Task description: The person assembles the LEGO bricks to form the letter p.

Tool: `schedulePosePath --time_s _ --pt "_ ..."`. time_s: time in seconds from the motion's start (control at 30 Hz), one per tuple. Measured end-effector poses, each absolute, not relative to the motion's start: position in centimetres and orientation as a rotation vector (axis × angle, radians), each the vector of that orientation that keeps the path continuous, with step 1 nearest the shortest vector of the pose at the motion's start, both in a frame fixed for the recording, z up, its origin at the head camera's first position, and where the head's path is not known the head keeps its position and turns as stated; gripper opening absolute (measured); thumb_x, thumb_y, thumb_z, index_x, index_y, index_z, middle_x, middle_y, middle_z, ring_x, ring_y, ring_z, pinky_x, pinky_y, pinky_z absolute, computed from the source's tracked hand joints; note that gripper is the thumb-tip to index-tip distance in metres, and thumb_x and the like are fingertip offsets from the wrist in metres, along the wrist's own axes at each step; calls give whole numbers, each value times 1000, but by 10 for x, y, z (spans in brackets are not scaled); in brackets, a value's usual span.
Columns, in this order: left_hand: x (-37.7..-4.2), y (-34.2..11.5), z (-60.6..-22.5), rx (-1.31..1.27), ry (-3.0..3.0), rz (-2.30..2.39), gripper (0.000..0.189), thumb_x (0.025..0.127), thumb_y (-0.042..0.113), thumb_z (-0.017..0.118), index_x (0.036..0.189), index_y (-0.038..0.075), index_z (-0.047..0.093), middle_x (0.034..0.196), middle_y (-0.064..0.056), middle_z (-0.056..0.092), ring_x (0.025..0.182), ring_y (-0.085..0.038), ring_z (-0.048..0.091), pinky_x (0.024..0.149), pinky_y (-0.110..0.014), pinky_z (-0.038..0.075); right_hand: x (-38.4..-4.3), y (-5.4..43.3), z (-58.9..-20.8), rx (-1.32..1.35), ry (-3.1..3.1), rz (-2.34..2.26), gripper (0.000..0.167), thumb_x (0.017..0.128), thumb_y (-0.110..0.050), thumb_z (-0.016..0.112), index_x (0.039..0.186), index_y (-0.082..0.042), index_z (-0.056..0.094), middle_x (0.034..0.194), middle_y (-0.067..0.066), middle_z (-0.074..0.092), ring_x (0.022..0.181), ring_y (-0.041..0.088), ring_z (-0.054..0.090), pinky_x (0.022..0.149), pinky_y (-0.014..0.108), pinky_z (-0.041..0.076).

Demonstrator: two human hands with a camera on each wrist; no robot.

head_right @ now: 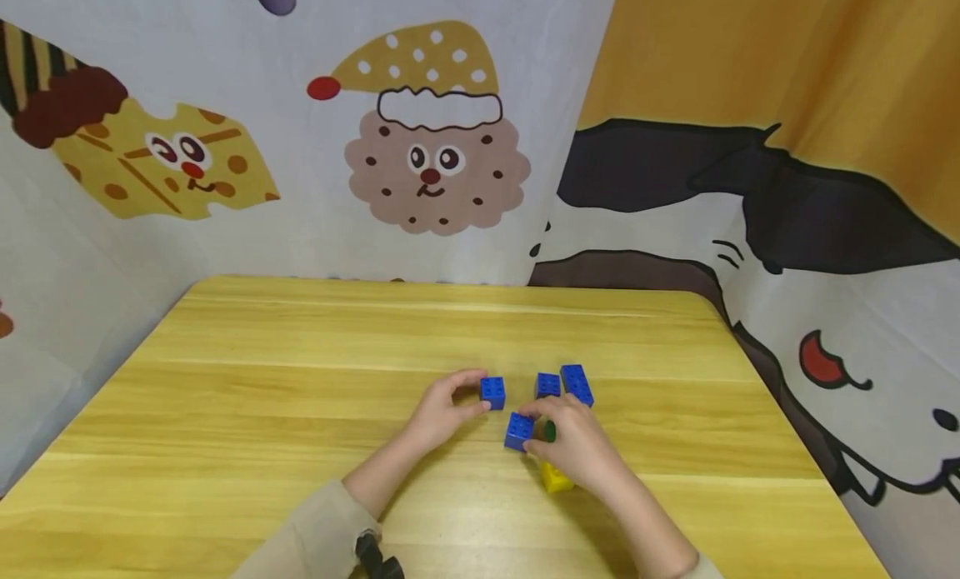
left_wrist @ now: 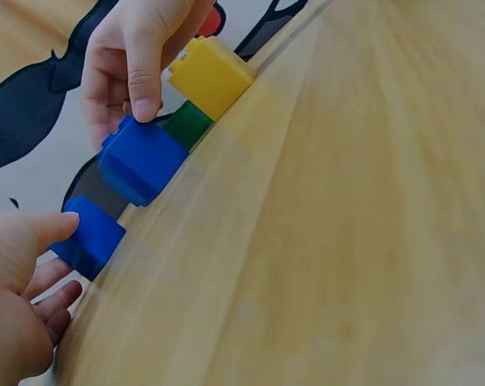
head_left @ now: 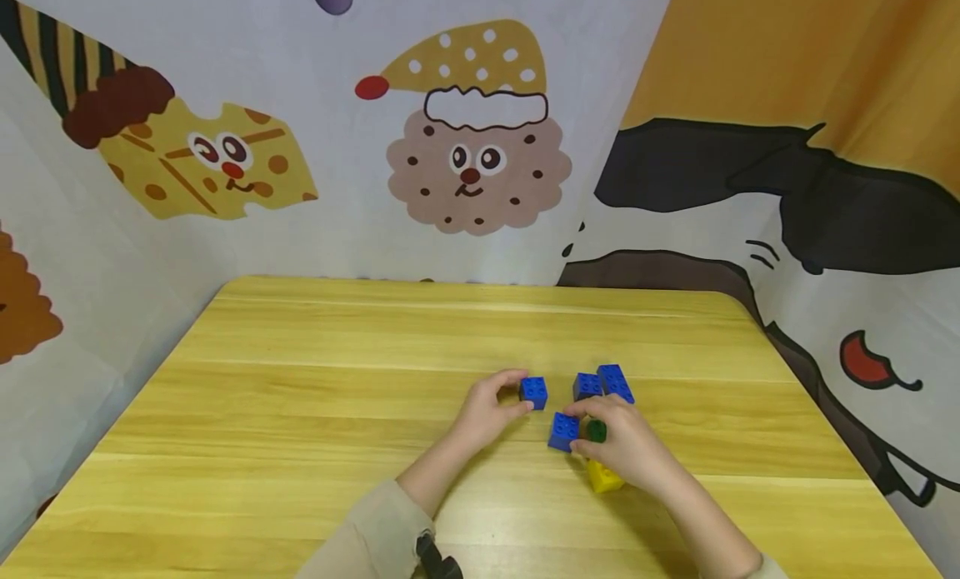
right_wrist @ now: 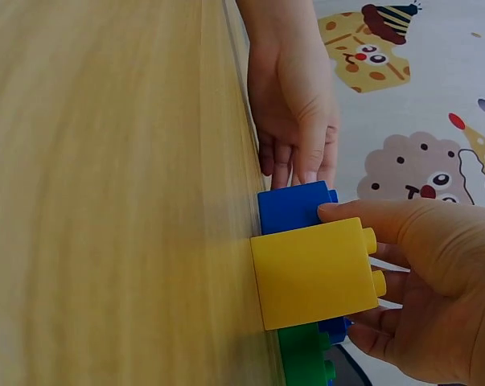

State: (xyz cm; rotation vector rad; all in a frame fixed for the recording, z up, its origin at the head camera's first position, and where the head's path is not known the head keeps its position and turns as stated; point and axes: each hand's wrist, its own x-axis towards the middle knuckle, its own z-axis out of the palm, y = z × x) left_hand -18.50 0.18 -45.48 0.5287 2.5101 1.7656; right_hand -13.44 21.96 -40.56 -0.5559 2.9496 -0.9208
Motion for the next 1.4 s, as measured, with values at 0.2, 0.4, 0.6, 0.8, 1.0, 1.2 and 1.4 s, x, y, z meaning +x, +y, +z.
schedulePosePath --time_s 0.2,0.4,0.6,0.8,1.0,1.2,1.4 --pt "-186 3 -454 489 2496 1763 43 85 11 73 127 6 60 117 -5 64 112 -22 56 99 -39 41 -135 220 -406 -576 2948 -935 38 74 -12 82 111 -14 70 110 -3 66 100 21 56 86 48 47" --pt "-186 2 -455 499 2498 1769 41 85 10 73 125 6 61 115 -5 65 110 -23 57 98 -39 42 -134 220 -406 -578 2938 -955 37 75 -11 82 110 -14 70 108 -5 66 96 19 56 83 45 49" --pt "-184 -1 -455 513 2478 1782 40 84 10 73 123 6 63 114 -4 65 108 -22 58 96 -39 44 -132 220 -404 -617 2953 -991 36 77 -11 81 111 -14 70 109 -4 66 96 20 57 83 45 49" --pt "-182 -9 -452 539 2455 1797 40 84 8 73 122 5 63 113 -5 66 106 -23 59 94 -39 45 -130 220 -401 -671 2995 -1051 38 76 -10 81 112 -14 70 112 -4 65 100 20 57 82 43 50" --pt "-179 -20 -451 558 2439 1797 40 84 9 74 122 4 62 114 -5 66 107 -23 59 94 -40 45 -127 218 -396 -708 3020 -1090 39 76 -9 81 113 -15 69 113 -5 64 104 18 55 82 45 51" --pt "-175 -31 -450 572 2390 1829 41 84 10 74 123 3 62 114 -5 65 108 -24 58 95 -42 44 -123 215 -391 -733 3026 -1125 40 76 -9 81 114 -16 69 113 -7 63 106 16 54 83 44 50" --pt "-168 -40 -446 579 2358 1837 41 83 7 74 121 1 62 113 -9 65 108 -31 57 94 -50 42 -121 211 -387 -771 3035 -1146 40 75 -11 82 113 -16 69 113 -6 63 108 18 54 85 46 49"
